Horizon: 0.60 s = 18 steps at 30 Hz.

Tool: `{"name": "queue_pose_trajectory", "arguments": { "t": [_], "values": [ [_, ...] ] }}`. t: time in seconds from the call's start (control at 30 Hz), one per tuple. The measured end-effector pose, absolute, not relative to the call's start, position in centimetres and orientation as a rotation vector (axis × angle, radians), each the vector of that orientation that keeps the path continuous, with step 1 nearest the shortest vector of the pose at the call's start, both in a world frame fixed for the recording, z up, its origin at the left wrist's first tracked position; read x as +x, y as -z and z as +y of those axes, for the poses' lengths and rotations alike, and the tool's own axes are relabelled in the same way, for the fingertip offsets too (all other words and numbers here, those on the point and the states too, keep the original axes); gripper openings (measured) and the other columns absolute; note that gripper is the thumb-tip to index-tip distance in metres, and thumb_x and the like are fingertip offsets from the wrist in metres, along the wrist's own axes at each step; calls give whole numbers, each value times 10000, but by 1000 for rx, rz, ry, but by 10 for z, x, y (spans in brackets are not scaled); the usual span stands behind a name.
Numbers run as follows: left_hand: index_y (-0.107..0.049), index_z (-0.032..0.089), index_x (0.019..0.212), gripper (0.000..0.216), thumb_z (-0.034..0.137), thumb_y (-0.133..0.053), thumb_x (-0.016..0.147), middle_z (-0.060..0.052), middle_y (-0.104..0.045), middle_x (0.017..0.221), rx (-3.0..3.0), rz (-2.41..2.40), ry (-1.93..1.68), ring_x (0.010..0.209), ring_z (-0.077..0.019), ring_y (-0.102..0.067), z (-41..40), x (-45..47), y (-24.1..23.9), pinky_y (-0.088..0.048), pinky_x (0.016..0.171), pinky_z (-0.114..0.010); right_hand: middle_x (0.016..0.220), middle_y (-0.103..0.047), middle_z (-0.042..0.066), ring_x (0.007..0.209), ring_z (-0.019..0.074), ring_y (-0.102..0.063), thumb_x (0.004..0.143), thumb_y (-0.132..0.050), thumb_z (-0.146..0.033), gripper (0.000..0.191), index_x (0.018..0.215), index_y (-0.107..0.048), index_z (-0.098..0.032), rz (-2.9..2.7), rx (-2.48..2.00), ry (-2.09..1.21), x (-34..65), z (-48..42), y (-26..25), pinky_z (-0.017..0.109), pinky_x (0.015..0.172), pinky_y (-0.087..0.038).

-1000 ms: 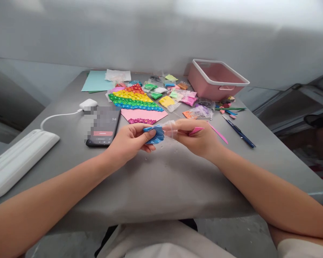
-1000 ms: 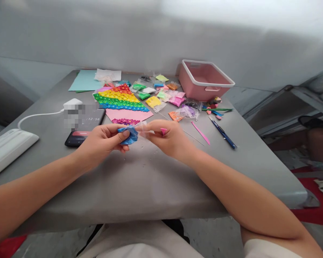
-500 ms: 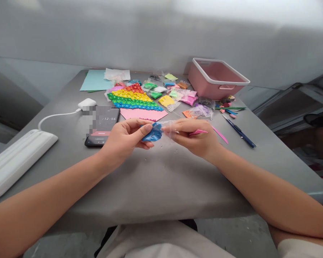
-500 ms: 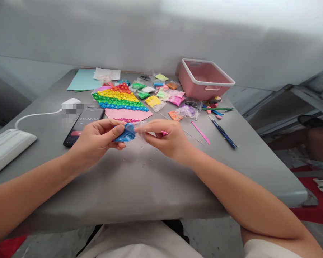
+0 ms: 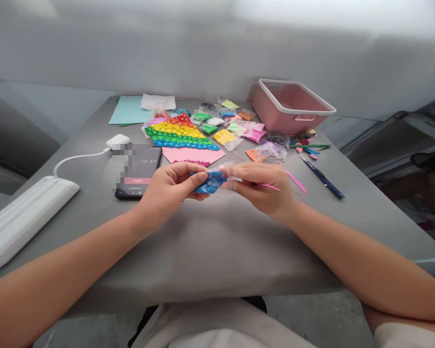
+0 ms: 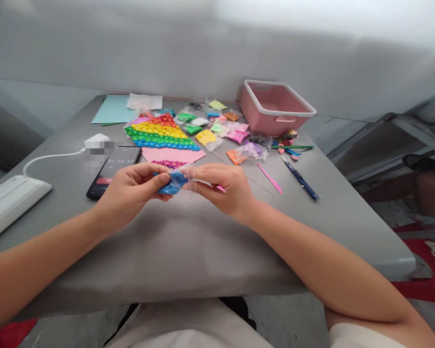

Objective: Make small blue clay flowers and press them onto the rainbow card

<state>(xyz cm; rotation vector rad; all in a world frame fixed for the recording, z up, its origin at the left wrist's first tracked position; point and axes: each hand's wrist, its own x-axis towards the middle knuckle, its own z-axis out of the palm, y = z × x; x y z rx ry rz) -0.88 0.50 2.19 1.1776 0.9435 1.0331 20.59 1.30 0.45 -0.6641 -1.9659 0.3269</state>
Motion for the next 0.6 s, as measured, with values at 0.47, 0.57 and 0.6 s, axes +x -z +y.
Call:
{"name": "queue_pose_trajectory", "arguments": {
  "t": [0.47,0.57,0.6],
  "values": [
    [-716,165,730,306,325,-944,603,4,-708,658,1205,1025,-954,594,-129,-652,3,-9,-25,-560,624,-249,599,-601,-18,534,83,-418,904,-725,-424,264,797,-773,-187,-2014,-792,-365,205,13,-8,244,482,-351],
    [-649,175,688,319,316,-929,625,23,-676,623,1255,1021,-909,579,-117,-641,3,-9,-27,-518,612,-231,592,-574,-25,522,76,-379,912,-715,-427,267,814,-758,-183,-2047,-726,-313,204,13,-7,241,476,-331],
    [-623,177,674,329,311,-922,635,28,-665,615,1277,1027,-895,577,-112,-633,3,-9,-27,-496,604,-222,607,-587,-25,520,74,-383,917,-715,-406,240,837,-755,-184,-2042,-679,-301,203,12,-6,237,476,-332]
  ]
}}
